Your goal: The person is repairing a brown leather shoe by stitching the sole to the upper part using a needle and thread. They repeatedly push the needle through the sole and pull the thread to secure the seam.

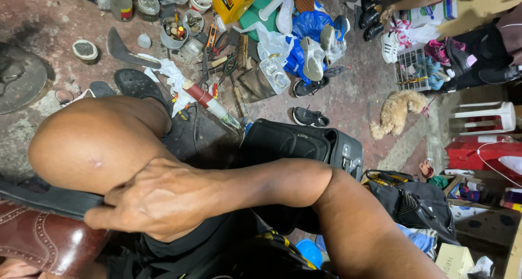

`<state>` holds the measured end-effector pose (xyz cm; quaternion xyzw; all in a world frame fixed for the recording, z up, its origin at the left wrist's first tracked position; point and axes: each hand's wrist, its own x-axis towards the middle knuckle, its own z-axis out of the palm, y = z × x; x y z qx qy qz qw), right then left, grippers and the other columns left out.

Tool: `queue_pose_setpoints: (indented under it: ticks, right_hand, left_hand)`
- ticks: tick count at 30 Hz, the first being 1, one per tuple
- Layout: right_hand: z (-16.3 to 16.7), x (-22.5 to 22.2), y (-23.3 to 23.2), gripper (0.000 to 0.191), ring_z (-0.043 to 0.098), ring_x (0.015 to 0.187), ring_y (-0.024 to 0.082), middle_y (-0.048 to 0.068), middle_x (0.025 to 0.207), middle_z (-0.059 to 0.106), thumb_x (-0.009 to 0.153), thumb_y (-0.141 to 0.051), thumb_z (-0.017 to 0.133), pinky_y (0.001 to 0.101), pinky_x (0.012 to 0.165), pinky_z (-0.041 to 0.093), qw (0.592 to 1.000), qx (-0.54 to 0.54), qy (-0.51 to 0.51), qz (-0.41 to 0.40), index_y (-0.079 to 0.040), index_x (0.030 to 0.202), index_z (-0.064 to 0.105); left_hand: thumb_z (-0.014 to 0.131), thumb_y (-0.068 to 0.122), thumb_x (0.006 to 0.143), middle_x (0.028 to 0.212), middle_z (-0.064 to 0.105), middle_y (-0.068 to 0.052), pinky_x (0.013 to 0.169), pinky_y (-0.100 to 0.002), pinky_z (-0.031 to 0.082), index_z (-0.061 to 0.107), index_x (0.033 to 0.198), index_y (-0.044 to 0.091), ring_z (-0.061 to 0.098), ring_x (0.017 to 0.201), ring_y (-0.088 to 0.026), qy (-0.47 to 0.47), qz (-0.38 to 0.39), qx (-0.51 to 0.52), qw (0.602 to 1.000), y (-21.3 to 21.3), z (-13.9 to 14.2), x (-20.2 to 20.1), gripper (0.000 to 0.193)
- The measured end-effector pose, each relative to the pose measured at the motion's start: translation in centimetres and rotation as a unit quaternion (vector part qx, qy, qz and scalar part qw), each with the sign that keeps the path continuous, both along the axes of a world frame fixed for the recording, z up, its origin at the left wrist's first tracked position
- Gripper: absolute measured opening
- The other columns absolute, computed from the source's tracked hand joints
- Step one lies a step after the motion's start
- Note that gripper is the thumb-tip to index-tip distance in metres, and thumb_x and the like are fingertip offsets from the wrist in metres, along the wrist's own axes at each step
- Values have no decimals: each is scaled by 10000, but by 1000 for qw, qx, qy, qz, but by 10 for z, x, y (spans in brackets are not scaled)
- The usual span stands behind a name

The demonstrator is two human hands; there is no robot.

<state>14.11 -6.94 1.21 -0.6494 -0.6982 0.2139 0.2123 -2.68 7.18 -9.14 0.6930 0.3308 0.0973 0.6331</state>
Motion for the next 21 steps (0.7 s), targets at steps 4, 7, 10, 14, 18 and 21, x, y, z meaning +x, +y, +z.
queue_pose_setpoints:
  ticks: [4,7,10,14,18,21]
  right_hand:
    - [-2,3,1,321,713,676,317,115,908,673,853,-139,602,506,516,517,996,14,-80,42,-103,1172,598]
    - [-7,1,3,266,701,751,298,94,916,656,864,-137,605,464,590,522,996,36,-78,-14,-102,1127,584]
    - [-10,-5,4,213,689,826,279,72,924,640,875,-135,608,423,664,527,998,58,-27,-15,-102,1082,569]
    - [2,-16,3,238,663,924,241,63,968,595,855,-105,630,380,721,520,995,36,-93,15,-81,1078,551]
    - [21,-31,5,323,600,869,241,74,926,543,825,-122,636,383,704,472,990,35,-133,5,-39,1125,553]
    - [26,-38,6,418,558,813,258,116,923,544,780,-122,621,368,677,449,977,81,-198,24,59,1152,556]
  left_hand:
    - [652,-17,882,957,711,8,791,-298,551,706,1035,59,653,855,-110,-4,7,-7,1000,-1,3,5,179]
    - [655,-19,882,974,716,12,806,-297,553,712,1046,62,657,871,-109,-23,12,-20,999,9,9,-12,191]
    - [657,-22,882,992,720,16,820,-296,556,718,1057,64,661,886,-107,-15,8,-53,998,6,12,-36,204]
    - [700,27,925,905,736,28,753,-275,544,758,976,48,648,798,-76,-40,-7,-113,993,0,15,-50,80]
    - [639,25,871,762,729,-20,693,-276,542,743,919,18,649,708,-75,25,-35,22,999,4,31,-52,115]
    - [677,72,882,697,697,-68,636,-293,530,734,876,5,624,655,-82,39,-37,21,998,5,39,-48,89]
